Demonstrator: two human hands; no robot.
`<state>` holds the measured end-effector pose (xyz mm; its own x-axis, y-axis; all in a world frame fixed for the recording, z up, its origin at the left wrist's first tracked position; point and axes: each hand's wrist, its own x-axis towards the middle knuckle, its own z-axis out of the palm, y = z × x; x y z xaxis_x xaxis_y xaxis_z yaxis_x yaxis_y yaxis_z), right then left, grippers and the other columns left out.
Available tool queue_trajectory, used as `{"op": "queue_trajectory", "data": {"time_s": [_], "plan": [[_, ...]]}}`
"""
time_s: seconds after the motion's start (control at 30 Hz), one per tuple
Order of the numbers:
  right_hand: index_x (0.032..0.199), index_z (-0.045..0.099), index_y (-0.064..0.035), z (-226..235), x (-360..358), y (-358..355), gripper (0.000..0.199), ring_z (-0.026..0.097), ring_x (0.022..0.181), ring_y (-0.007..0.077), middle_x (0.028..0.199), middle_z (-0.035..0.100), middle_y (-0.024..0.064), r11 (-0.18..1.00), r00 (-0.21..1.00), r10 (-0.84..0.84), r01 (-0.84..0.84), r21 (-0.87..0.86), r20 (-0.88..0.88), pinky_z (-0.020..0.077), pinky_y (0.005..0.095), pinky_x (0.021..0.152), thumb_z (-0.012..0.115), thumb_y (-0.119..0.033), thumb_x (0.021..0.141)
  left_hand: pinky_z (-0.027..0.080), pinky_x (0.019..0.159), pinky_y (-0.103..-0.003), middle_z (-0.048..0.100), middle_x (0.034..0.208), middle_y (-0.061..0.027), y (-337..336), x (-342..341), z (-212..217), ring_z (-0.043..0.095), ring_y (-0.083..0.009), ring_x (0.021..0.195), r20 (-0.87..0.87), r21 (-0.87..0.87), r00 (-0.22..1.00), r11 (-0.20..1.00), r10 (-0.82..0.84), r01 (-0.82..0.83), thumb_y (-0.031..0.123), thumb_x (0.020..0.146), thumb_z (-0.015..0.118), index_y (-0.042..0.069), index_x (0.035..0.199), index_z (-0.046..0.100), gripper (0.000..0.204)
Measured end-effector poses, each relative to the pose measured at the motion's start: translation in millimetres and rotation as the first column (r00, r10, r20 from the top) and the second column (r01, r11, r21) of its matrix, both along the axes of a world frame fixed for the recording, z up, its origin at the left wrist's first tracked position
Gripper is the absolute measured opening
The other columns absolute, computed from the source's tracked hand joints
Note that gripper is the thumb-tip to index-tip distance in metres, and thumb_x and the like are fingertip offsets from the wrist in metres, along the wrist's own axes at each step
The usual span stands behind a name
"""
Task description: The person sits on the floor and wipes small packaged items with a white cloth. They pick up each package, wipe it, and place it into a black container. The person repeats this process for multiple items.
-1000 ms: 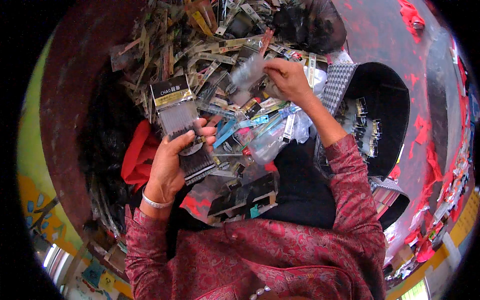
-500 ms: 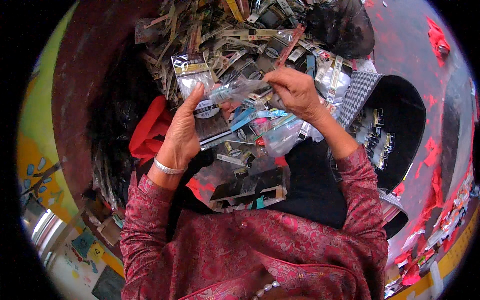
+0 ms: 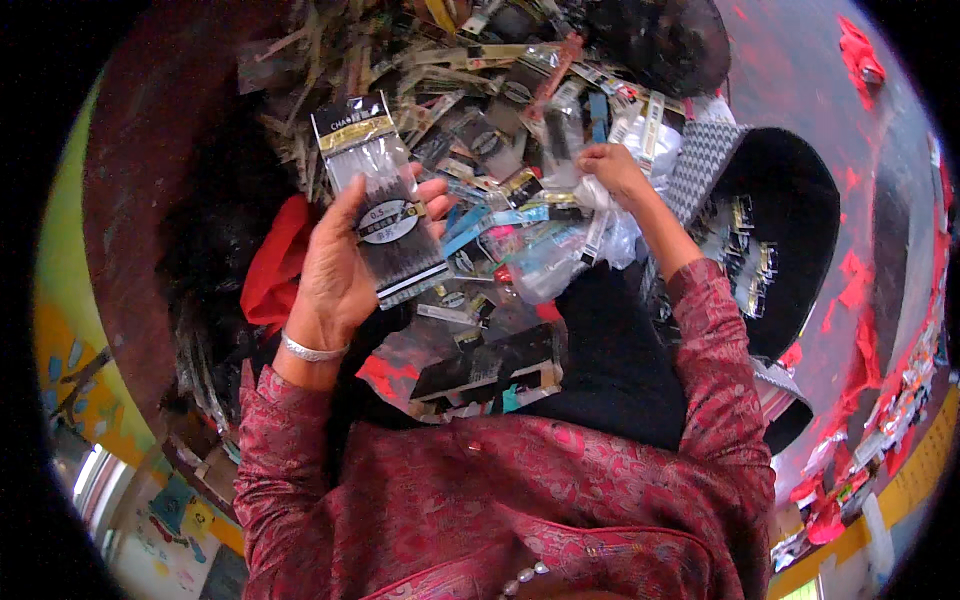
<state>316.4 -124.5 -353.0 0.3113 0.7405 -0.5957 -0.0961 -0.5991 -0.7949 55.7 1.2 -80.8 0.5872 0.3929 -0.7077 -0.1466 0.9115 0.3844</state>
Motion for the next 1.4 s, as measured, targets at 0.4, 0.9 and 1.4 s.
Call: {"op": "queue_trajectory", "data": {"time_s": [0.4, 0.9, 1.4], "plan": [[0.085, 0.062, -0.0012, 97, -11, 27, 0.009, 0.056, 0.069, 0.0096, 0.076, 0.063, 0.0032, 0.971, 0.838, 0.21, -0.12, 0.205, -0.503, 0.0444, 0.023, 0.062, 0.058, -0.008, 0.08, 0.046, 0.089, -0.041, 0.049, 0.119, -0.023, -1, 5, 0, 0.051, -0.0313, 0.108, -0.096, 0.024, 0.995, 0.999, -0.03, 0.032, 0.004, 0.084, 0.042, -0.008, 0.118, 0.04, 0.036], [0.082, 0.061, 0.0013, 313, -22, 28, 0.013, 0.054, 0.072, 0.0097, 0.076, 0.061, 0.0032, 0.884, 0.921, 0.3, -0.366, 0.29, 0.247, 0.0424, 0.0229, 0.068, 0.056, -0.01, 0.079, 0.042, 0.092, -0.04, 0.046, 0.123, -0.0215, 4, -21, 40, 0.05, -0.0286, 0.109, 0.366, 0.017, 0.93, 1.0, -0.027, 0.022, 0.025, 0.09, 0.04, -0.004, 0.125, 0.037, 0.045], [0.081, 0.063, 0.002, 408, -97, 21, 0.016, 0.059, 0.067, 0.0114, 0.069, 0.063, 0.0073, 0.872, 0.795, 0.016, -0.308, 0.38, 0.607, 0.0454, 0.0234, 0.065, 0.054, -0.011, 0.075, 0.049, 0.083, -0.038, 0.054, 0.11, -0.024, 2, -62, 70, 0.058, -0.0292, 0.097, 0.345, 0.047, 0.915, 0.977, -0.212, 0.208, 0.021, 0.091, 0.037, -0.009, 0.121, 0.038, 0.042]]}}
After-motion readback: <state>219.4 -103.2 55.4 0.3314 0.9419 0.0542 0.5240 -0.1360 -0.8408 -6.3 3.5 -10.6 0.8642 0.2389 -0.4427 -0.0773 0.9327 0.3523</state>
